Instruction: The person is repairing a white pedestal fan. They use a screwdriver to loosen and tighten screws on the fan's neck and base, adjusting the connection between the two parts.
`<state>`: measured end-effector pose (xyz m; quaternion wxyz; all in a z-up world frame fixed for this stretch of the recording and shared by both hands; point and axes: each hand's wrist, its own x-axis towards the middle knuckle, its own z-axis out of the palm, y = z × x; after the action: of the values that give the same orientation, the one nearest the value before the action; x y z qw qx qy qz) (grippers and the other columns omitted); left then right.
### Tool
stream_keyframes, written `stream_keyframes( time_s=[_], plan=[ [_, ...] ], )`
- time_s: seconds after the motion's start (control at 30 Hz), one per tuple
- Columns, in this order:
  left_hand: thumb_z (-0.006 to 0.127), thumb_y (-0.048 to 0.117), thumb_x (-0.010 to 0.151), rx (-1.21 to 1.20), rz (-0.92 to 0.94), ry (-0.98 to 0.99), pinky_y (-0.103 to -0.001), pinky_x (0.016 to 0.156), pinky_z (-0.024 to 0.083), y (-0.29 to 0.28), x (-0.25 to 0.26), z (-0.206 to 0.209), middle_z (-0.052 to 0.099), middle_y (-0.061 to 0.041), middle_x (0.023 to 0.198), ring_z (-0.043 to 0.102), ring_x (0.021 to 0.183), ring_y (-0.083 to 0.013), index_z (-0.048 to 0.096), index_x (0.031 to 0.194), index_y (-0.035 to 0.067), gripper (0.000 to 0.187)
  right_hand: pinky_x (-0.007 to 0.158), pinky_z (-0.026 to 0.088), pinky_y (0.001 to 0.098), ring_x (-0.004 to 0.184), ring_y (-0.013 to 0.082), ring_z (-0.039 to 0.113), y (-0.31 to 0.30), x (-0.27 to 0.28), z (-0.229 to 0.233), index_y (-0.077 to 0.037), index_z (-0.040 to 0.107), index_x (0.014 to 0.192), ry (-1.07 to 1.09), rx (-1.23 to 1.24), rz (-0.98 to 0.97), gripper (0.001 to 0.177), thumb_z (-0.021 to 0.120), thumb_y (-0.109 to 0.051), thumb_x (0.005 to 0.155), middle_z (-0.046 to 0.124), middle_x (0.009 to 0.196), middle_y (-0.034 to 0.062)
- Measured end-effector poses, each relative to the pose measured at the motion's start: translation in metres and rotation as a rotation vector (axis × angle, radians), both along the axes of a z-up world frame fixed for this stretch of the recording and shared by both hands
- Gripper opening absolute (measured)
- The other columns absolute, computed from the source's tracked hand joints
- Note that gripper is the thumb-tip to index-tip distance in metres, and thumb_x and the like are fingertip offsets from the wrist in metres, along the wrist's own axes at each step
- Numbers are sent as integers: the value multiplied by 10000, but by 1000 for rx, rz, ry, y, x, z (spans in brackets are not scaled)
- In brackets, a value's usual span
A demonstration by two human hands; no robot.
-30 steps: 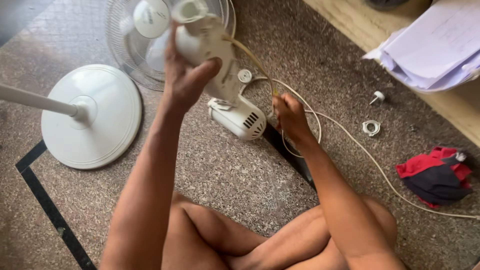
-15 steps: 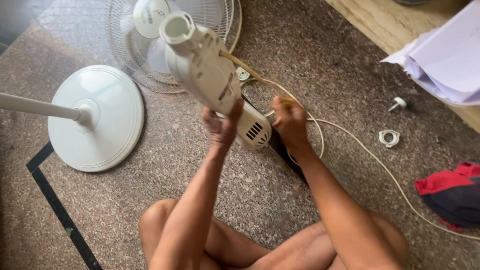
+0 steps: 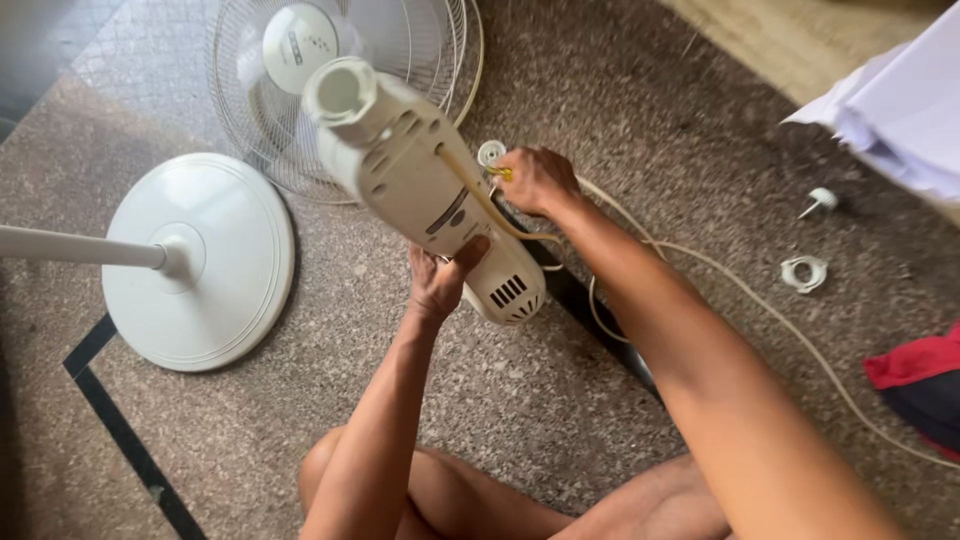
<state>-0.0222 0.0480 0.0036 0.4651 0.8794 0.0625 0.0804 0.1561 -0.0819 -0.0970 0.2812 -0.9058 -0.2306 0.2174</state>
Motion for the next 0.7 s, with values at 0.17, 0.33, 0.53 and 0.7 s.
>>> stream_keyframes(
  time_s=[0.17,0.33,0.53,0.7],
  plan=[
    [509,643,925,-47,-75,186,-415,782,617,15,-14,-11,739,-99,1082,723,981,-236,718,1140,83,635,496,490,361,606,218,640,35,-3,-24,-336,735,1205,-176,101,-20,261,590,-347,989,735,809,76],
    [594,599,927,-4,-99,245,-417,818,618,14,-15,-7,760,-98,1055,726,963,-222,739,1110,94,556,589,552,425,709,257,693,45,3,-40,-286,774,1042,-482,-26,102,303,501,-167,985,736,832,95],
    [704,501,831,-25,-85,225,-445,839,604,10,-8,14,771,-92,1025,732,934,-239,748,1113,83,506,575,562,409,640,223,654,46,7,-47,-141,715,830,-397,95,87,236,528,-64,950,698,773,74],
    [728,537,760,-148,-95,264,-447,840,615,9,-7,29,754,-96,1029,730,949,-249,732,1119,78,583,580,538,400,633,189,628,8,-10,13,-125,715,856,-21,259,-226,182,724,-275,958,696,774,31]
  ],
)
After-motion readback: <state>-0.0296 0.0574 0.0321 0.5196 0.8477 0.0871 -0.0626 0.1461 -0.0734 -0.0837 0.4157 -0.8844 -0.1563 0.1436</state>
